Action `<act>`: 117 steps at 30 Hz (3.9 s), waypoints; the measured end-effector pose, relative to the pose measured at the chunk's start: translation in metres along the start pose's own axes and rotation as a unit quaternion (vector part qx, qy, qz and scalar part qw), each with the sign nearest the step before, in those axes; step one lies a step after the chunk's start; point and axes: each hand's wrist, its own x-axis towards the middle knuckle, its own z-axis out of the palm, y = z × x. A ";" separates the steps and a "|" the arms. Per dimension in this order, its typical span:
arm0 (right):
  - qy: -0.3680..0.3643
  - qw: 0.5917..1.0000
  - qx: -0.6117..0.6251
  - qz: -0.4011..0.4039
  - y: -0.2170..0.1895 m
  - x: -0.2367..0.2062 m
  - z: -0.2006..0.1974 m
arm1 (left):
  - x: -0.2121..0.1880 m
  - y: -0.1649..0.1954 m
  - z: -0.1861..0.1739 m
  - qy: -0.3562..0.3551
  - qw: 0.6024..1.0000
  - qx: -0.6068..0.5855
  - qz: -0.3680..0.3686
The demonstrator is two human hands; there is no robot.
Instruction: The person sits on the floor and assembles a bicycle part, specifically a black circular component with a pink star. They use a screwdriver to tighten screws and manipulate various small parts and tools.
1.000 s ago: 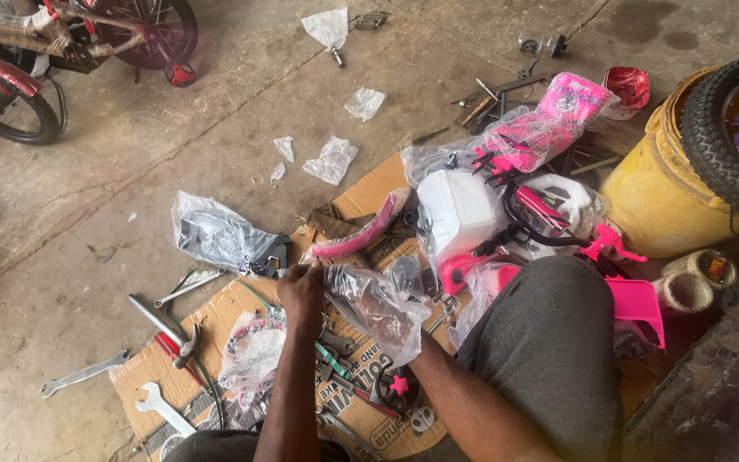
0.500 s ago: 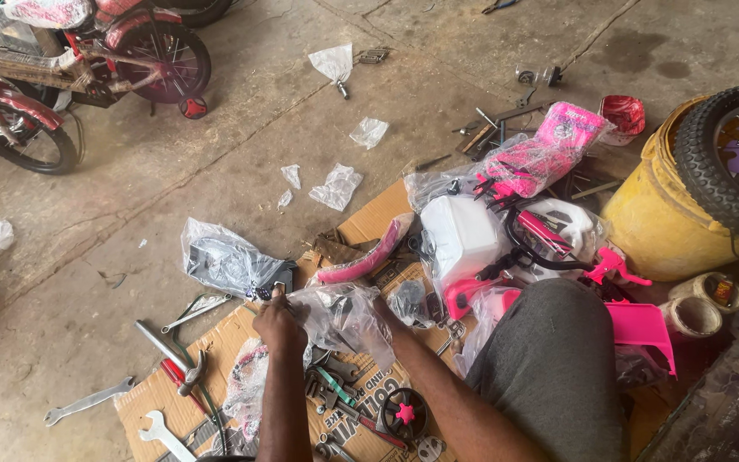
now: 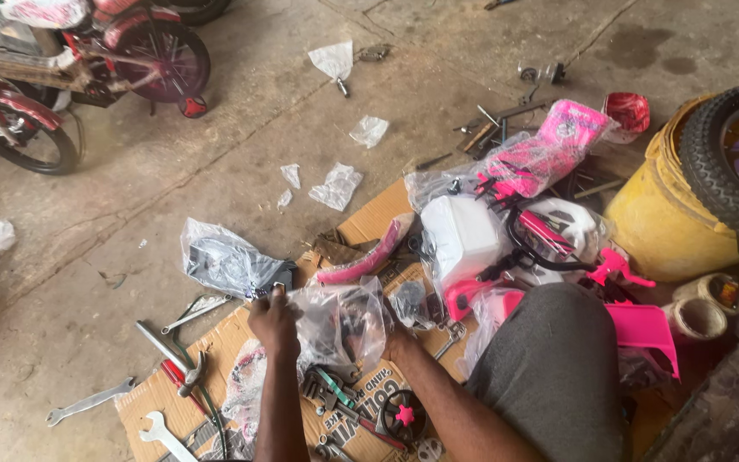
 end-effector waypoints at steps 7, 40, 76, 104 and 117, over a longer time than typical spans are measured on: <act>0.210 0.931 -0.281 -0.101 0.009 0.004 0.001 | -0.049 0.007 0.037 -0.257 0.861 0.394 0.196; 0.274 0.664 -0.621 -0.314 0.034 0.012 0.001 | -0.035 -0.028 0.004 -0.100 0.739 0.535 0.396; 0.221 0.889 -0.010 -0.402 -0.018 0.006 -0.007 | -0.020 -0.027 0.017 0.058 0.994 -0.093 0.016; 0.453 0.814 -0.263 -0.250 -0.014 0.010 -0.007 | -0.028 -0.025 0.030 0.034 0.999 0.021 -0.017; 0.213 0.944 -0.216 -0.131 0.020 0.020 -0.022 | -0.090 -0.039 0.069 -0.076 0.984 0.153 -0.054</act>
